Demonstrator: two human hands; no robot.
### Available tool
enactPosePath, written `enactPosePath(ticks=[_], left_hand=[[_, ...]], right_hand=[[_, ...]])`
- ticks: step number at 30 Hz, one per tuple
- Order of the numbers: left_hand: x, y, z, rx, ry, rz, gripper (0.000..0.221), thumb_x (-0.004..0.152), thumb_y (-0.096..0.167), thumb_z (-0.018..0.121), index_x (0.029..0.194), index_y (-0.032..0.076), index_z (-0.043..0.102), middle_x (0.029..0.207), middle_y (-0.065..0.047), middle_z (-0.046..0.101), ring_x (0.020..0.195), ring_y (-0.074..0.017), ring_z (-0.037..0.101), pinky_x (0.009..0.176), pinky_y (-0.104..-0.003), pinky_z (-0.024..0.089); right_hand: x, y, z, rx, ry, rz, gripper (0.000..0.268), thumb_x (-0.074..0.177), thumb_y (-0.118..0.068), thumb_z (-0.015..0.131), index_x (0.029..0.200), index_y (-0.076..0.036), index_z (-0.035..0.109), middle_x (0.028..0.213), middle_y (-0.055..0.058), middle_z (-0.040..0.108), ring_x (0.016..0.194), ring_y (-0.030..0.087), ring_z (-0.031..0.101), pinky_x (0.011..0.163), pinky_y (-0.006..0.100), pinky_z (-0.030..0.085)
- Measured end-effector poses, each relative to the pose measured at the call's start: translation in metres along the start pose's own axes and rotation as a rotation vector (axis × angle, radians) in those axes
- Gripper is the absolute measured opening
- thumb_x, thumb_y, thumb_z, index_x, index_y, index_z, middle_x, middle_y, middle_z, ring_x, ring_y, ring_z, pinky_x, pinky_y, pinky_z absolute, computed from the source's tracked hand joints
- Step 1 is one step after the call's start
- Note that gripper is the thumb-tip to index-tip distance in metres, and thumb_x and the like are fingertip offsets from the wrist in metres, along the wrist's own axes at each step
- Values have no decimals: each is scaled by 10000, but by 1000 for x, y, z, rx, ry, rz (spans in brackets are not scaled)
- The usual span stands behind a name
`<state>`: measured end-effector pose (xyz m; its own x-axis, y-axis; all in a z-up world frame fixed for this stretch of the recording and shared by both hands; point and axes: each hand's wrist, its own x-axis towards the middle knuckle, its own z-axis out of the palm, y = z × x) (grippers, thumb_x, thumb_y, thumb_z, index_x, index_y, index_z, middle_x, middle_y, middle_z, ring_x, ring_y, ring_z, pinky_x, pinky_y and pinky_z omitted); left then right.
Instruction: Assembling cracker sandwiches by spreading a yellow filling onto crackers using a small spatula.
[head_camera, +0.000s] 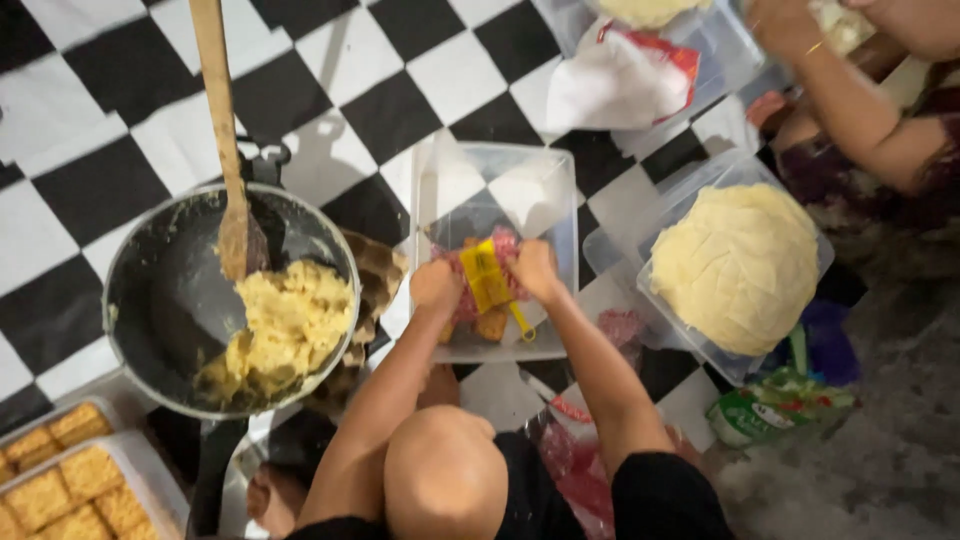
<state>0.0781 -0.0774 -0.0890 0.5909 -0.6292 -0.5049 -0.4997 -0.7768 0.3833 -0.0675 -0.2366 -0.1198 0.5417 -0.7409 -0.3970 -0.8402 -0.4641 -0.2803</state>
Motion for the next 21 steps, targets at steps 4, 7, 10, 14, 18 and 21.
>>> enactPosePath(ticks=[4,7,10,14,18,21], left_hand=[[-17,0,-19,82,83,164,308,880,293,607,926,52,793,937,-206,777,967,-375,765,827,-484,619],[-3,2,-26,153,492,310,144,844,211,637,845,86,709,809,-131,747,779,-303,777,700,-424,629],[26,-10,-3,215,190,227,246,893,207,573,842,50,756,839,-131,763,881,-327,779,764,-461,622],[-8,25,-38,311,448,378,211,877,293,607,843,125,731,784,-70,735,744,-255,767,648,-386,616],[59,3,0,265,376,402,266,894,265,570,818,80,745,781,-115,744,761,-315,770,665,-453,617],[-12,46,-60,160,363,404,265,909,317,631,942,65,706,821,-140,745,761,-332,770,668,-488,614]], right_hand=[[-82,-62,-77,17,35,40,323,897,-246,634,944,41,775,875,270,751,940,437,745,783,522,616],[-85,-68,-99,114,189,-5,281,910,-202,585,1002,20,730,918,278,741,975,458,718,827,570,585],[-58,-42,-59,-29,62,62,272,890,-251,651,976,-2,721,866,225,752,971,410,744,814,502,604],[-95,-61,-90,47,210,-1,259,904,-235,592,943,-13,720,853,249,734,942,441,725,829,549,574],[-30,-23,-31,-70,199,34,268,898,-316,586,934,-95,732,810,154,756,923,365,758,811,487,588],[-105,-70,-109,-42,361,0,249,913,-255,537,919,-69,702,813,203,732,900,407,727,825,516,552]])
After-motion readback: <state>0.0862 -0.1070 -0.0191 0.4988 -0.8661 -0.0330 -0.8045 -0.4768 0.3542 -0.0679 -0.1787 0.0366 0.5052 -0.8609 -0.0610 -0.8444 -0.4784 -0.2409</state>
